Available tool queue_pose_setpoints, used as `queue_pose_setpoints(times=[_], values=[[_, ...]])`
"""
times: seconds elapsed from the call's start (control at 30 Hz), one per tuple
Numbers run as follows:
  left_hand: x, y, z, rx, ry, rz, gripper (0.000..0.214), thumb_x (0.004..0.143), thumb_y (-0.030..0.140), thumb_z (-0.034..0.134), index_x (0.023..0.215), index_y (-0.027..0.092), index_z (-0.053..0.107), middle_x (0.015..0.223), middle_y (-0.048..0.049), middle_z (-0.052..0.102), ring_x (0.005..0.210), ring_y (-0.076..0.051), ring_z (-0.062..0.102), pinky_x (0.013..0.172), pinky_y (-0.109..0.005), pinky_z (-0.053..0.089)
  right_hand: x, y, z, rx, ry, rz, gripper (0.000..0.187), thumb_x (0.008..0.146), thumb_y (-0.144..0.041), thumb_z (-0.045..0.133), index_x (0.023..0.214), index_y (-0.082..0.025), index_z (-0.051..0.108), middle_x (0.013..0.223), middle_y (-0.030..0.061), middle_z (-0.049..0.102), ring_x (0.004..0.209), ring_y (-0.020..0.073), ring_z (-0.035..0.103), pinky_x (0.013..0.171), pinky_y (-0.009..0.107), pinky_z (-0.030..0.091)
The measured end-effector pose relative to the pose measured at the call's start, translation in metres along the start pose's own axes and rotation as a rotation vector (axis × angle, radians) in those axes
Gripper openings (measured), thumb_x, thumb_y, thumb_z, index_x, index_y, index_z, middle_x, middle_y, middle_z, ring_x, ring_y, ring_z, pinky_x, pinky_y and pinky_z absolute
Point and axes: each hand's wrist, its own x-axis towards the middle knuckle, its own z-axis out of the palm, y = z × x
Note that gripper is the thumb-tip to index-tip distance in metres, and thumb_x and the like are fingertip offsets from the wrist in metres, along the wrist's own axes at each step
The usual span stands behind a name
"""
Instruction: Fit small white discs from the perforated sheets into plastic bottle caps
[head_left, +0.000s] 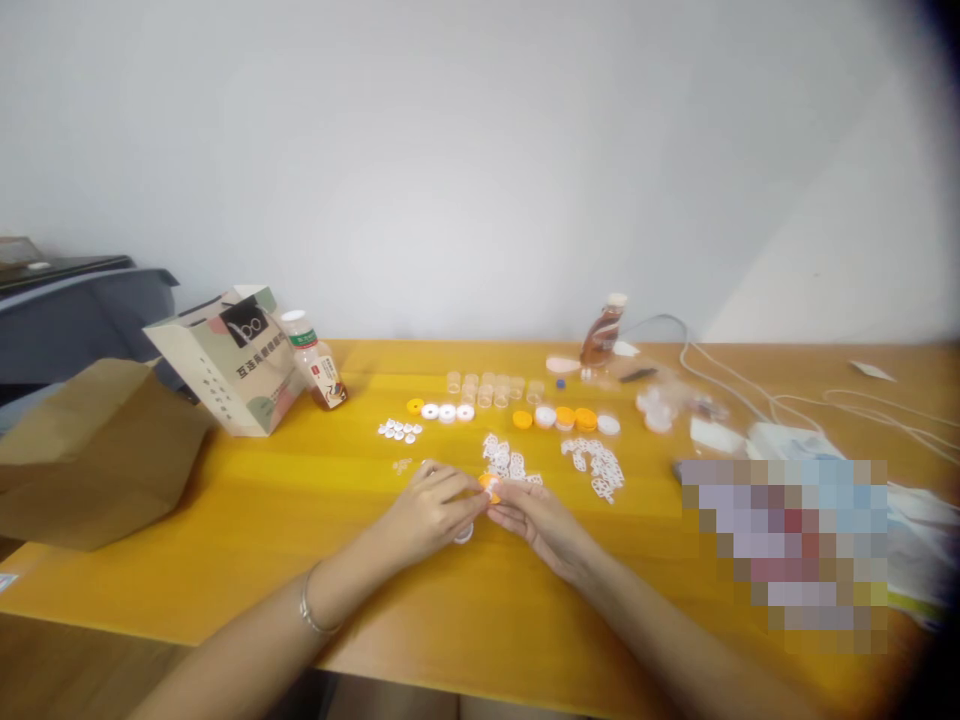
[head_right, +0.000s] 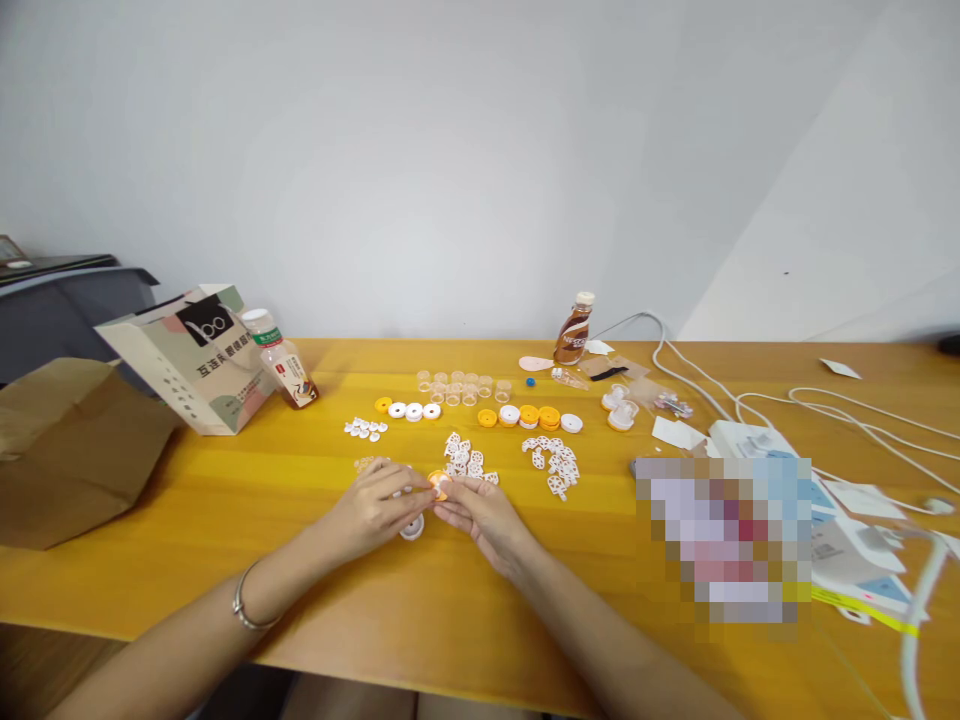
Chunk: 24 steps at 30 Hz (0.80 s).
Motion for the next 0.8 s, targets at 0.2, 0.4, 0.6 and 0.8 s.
queue_pose_setpoints(times=[0.2, 0.4, 0.6, 0.8], values=[[0.001, 0.002, -0.001, 0.023, -0.004, 0.018, 0.019, 0.082, 0.016, 0.046, 0.098, 0.02, 0.055, 0.094, -0.0029, 0.061, 0.082, -0.013, 0.054, 0.07, -0.028, 0.031, 0.0, -0.001, 0.001, 0.025, 0.003, -0.001, 0.008, 0.069, -0.021, 0.064, 0.075, -0.015, 0.067, 0.072, 0.0012, 0.069, 0.067, 0.0079, 0.063, 0.073, 0.018, 0.051], [0.002, 0.0, -0.001, -0.032, -0.02, -0.02, 0.017, 0.082, 0.017, 0.046, 0.096, 0.021, 0.056, 0.093, -0.0022, 0.061, 0.083, -0.013, 0.054, 0.071, -0.028, 0.032, 0.0, -0.004, 0.003, 0.05, 0.037, -0.013, 0.01, 0.073, -0.021, 0.06, 0.078, -0.014, 0.066, 0.077, 0.0049, 0.07, 0.073, 0.0116, 0.065, 0.075, 0.021, 0.052], [0.005, -0.001, -0.02, -0.235, -0.15, -0.236, 0.02, 0.083, 0.031, 0.044, 0.086, 0.017, 0.057, 0.081, -0.0031, 0.059, 0.074, -0.013, 0.054, 0.07, -0.025, 0.038, 0.001, -0.006, 0.0, 0.082, 0.086, -0.057, 0.013, 0.074, -0.021, 0.059, 0.082, -0.012, 0.064, 0.087, 0.0084, 0.07, 0.083, 0.0156, 0.065, 0.08, 0.023, 0.051], [0.0, 0.001, -0.019, -0.288, -0.457, -0.279, 0.027, 0.07, 0.038, 0.059, 0.086, 0.017, 0.057, 0.084, -0.0041, 0.054, 0.072, -0.016, 0.053, 0.064, -0.025, 0.04, 0.003, -0.006, -0.001, 0.088, 0.133, -0.051, 0.012, 0.073, -0.019, 0.059, 0.082, -0.011, 0.063, 0.086, 0.0088, 0.07, 0.084, 0.0167, 0.065, 0.082, 0.025, 0.05]])
